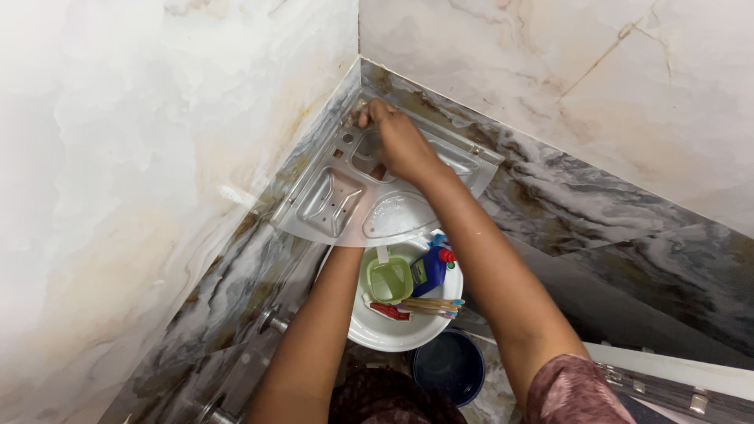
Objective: The person clears toothbrushes and cleaning supplies from a wall-mounted bathroom shelf and then wipes the surface of the shelf using a cloth.
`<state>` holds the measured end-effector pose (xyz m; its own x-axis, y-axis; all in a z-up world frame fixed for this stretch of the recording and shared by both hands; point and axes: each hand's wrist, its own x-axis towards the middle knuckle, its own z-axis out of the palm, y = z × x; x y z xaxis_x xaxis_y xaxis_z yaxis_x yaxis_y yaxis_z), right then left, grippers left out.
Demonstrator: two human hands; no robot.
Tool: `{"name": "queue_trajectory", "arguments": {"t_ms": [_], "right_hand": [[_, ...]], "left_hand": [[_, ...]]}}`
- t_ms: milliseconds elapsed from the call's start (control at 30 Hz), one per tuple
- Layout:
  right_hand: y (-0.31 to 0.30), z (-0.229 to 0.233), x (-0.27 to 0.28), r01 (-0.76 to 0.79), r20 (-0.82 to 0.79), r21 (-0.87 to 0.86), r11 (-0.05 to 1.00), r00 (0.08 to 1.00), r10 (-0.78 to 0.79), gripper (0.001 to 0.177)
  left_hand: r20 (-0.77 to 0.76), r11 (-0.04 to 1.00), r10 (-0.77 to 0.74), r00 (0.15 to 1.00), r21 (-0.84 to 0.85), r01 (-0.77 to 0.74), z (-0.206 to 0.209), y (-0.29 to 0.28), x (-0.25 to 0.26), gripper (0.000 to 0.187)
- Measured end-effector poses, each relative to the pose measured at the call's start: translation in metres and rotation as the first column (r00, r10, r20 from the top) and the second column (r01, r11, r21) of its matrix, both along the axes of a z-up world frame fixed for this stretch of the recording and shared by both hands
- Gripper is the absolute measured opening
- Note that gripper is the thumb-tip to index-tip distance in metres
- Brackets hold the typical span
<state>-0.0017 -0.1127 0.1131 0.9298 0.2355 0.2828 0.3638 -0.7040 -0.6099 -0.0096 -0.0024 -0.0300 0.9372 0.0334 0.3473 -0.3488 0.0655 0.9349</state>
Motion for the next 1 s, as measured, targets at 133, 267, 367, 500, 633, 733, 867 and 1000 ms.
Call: {"name": "queue_trajectory", "arguments": {"t_ms": [133, 267, 367, 500, 633, 733, 867, 1000], "right_hand": [[-0.007, 0.005, -0.006, 0.119, -0.057, 0.058, 0.991, 0.992, -0.115, 0.039], [0.005, 0.001, -0.012, 0.109, -0.179, -0.079, 0.991, 0.976, -0.122, 0.039], [-0.001, 0.003, -0.013, 0.010, -0.070, 0.076, 0.997, 0.998, -0.005, 0.059], [0.002, -0.014, -0.017, 0.048, 0.015, -0.106, 0.993, 0.999, -0.046, 0.062], [-0.011, -0.026, -0.013, -0.007, -0.030, 0.050, 0.999, 1.000, 0.009, 0.056], [-0.012, -0.028, -0.016, 0.113, 0.044, -0.128, 0.985, 0.993, -0.109, 0.050], [-0.003, -0.011, -0.030, 0.038, 0.039, 0.013, 0.999, 0.999, -0.038, 0.049], [0.003, 0.001, -0.046, 0.290, 0.008, -0.094, 0.952, 0.957, -0.291, 0.039]], "left_hand": [[0.002, 1.000, 0.010, 1.000, -0.007, -0.010, -0.001, -0.001, 0.002, 0.046], [-0.002, 1.000, 0.017, 1.000, -0.018, -0.017, -0.005, -0.001, 0.003, 0.045], [0.001, 1.000, 0.022, 1.000, -0.017, -0.022, -0.008, 0.000, 0.004, 0.045], [-0.003, 1.000, 0.022, 1.000, -0.012, -0.022, -0.013, 0.000, 0.006, 0.045], [-0.011, 1.000, 0.027, 1.000, 0.000, -0.027, -0.020, -0.002, 0.008, 0.044], [-0.020, 1.000, 0.028, 0.999, -0.008, -0.028, -0.025, -0.004, 0.010, 0.044], [-0.031, 1.000, 0.030, 0.999, -0.009, -0.030, -0.033, -0.008, 0.013, 0.044], [-0.045, 0.999, 0.034, 0.998, -0.008, -0.034, -0.042, -0.009, 0.014, 0.043]]}}
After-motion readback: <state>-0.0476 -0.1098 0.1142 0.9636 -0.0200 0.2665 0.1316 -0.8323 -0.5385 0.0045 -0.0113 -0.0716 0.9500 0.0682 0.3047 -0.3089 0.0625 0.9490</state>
